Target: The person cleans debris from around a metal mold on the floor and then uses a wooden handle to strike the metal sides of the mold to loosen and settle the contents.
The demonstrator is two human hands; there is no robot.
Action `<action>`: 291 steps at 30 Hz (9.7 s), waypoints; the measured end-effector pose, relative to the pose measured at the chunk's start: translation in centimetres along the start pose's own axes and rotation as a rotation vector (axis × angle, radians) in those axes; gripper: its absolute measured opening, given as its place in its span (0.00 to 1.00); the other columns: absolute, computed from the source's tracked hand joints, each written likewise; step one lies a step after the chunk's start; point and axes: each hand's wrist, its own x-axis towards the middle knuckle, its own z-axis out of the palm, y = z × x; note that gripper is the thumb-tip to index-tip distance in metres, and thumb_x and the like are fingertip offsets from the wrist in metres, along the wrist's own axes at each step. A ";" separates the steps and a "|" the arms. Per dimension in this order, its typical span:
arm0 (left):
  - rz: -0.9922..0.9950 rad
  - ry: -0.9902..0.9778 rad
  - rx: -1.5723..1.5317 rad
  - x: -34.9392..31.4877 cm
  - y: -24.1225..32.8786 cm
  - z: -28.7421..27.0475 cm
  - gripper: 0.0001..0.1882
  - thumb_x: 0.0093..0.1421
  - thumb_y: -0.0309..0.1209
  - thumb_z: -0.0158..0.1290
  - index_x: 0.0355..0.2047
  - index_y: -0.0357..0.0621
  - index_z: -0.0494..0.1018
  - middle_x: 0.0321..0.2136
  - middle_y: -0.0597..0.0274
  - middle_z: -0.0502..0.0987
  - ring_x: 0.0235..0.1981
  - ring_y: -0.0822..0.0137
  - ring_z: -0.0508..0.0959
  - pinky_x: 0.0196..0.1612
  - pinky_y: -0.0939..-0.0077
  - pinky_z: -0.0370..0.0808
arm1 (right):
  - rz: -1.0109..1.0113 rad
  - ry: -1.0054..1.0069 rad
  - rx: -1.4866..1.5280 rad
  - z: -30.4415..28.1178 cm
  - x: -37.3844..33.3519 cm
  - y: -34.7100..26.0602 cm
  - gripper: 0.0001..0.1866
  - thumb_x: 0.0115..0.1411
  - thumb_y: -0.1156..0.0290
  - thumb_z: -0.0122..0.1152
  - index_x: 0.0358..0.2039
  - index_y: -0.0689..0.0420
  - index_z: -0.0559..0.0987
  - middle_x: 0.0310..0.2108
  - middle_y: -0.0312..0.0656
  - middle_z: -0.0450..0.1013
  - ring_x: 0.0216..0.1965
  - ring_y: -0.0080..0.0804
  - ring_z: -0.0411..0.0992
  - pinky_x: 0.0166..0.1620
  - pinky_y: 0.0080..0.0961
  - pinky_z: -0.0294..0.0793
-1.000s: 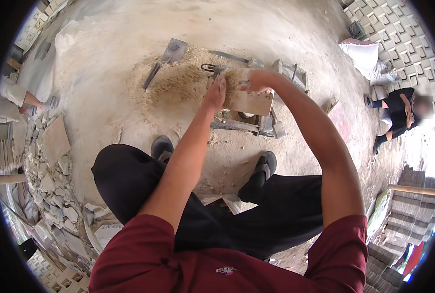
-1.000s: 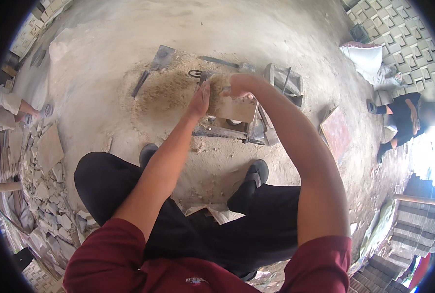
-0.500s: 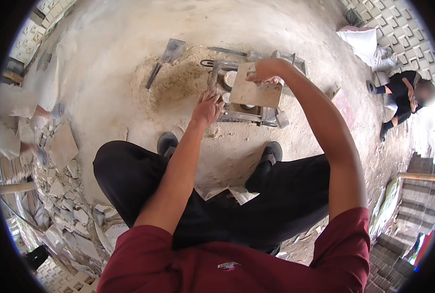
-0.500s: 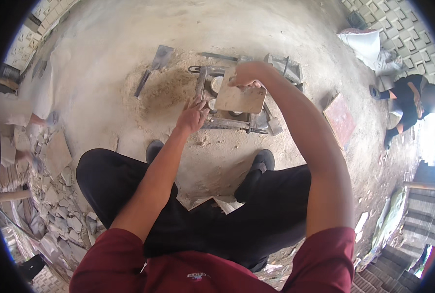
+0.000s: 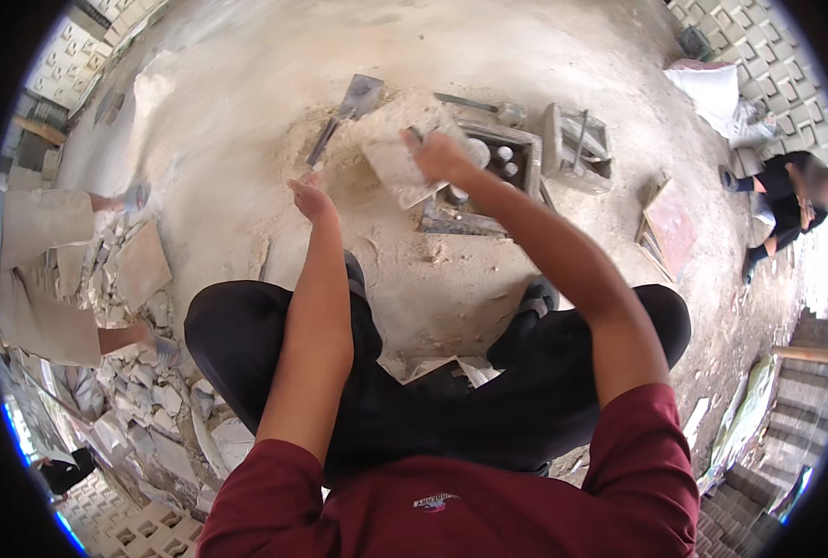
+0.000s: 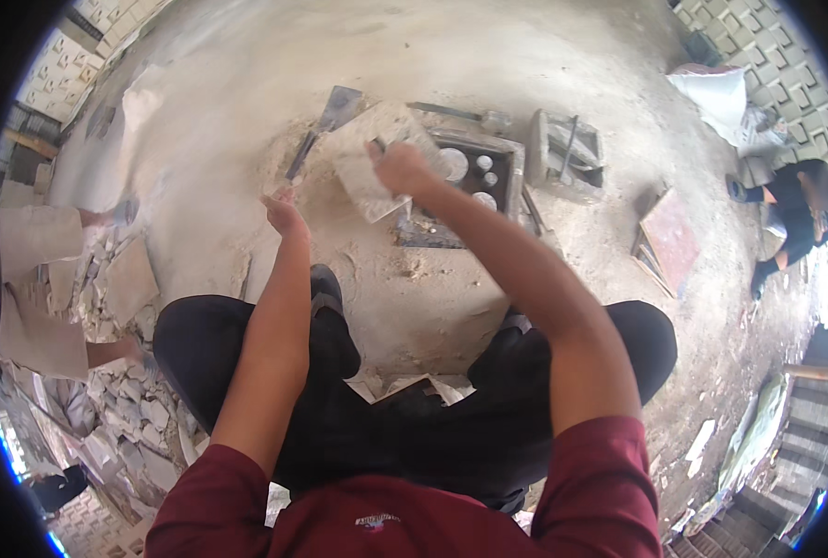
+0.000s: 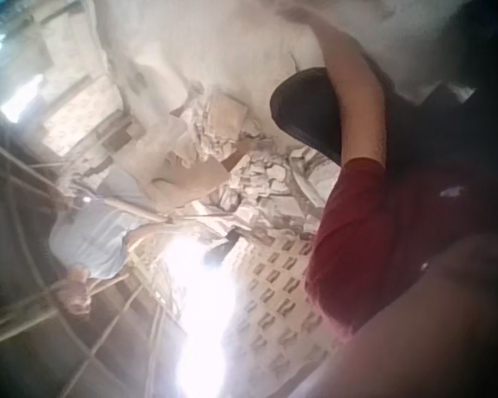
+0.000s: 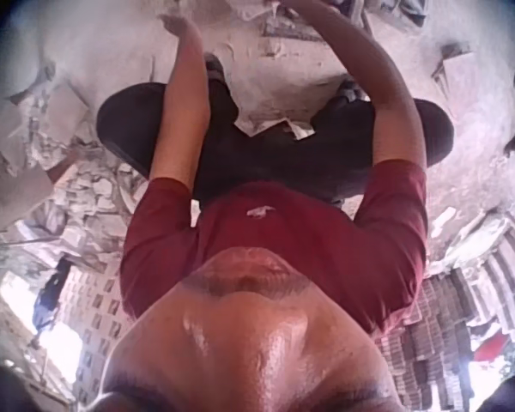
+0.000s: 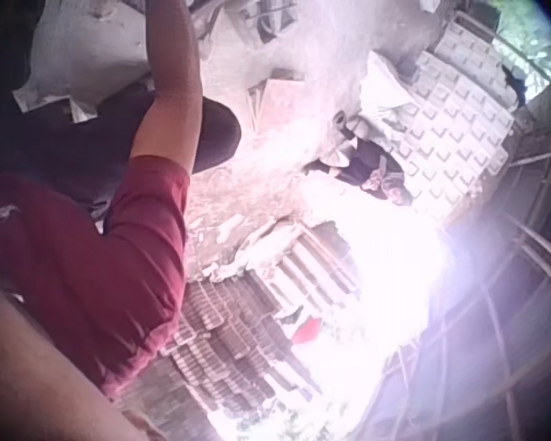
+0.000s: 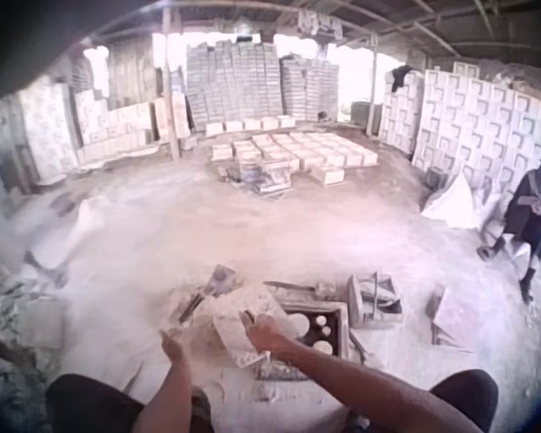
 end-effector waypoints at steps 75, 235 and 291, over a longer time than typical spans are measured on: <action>0.303 -1.131 0.384 -19.8 -3.6 7.8 0.24 0.67 0.45 0.39 0.45 0.39 0.75 0.37 0.40 0.77 0.41 0.47 0.78 0.43 0.64 0.72 | 0.640 0.186 1.043 3.0 -15.6 9.1 0.19 0.67 0.59 0.46 0.28 0.63 0.66 0.18 0.39 0.62 0.14 0.26 0.63 0.14 0.25 0.63; -0.021 -1.205 0.266 -30.3 -5.9 19.5 0.39 0.69 0.55 0.22 0.62 0.29 0.55 0.63 0.45 0.57 0.67 0.55 0.54 0.67 0.69 0.46 | 0.159 -0.338 -0.245 -18.0 -9.2 24.6 0.26 0.66 0.46 0.44 0.34 0.59 0.76 0.20 0.38 0.72 0.15 0.27 0.69 0.18 0.25 0.68; -0.298 0.013 0.079 0.9 -8.3 -2.7 0.29 0.65 0.50 0.38 0.37 0.33 0.75 0.33 0.58 0.77 0.33 0.66 0.75 0.40 0.74 0.70 | 0.148 0.361 0.425 22.8 13.9 4.4 0.29 0.65 0.50 0.44 0.26 0.67 0.76 0.20 0.58 0.73 0.26 0.55 0.75 0.33 0.43 0.73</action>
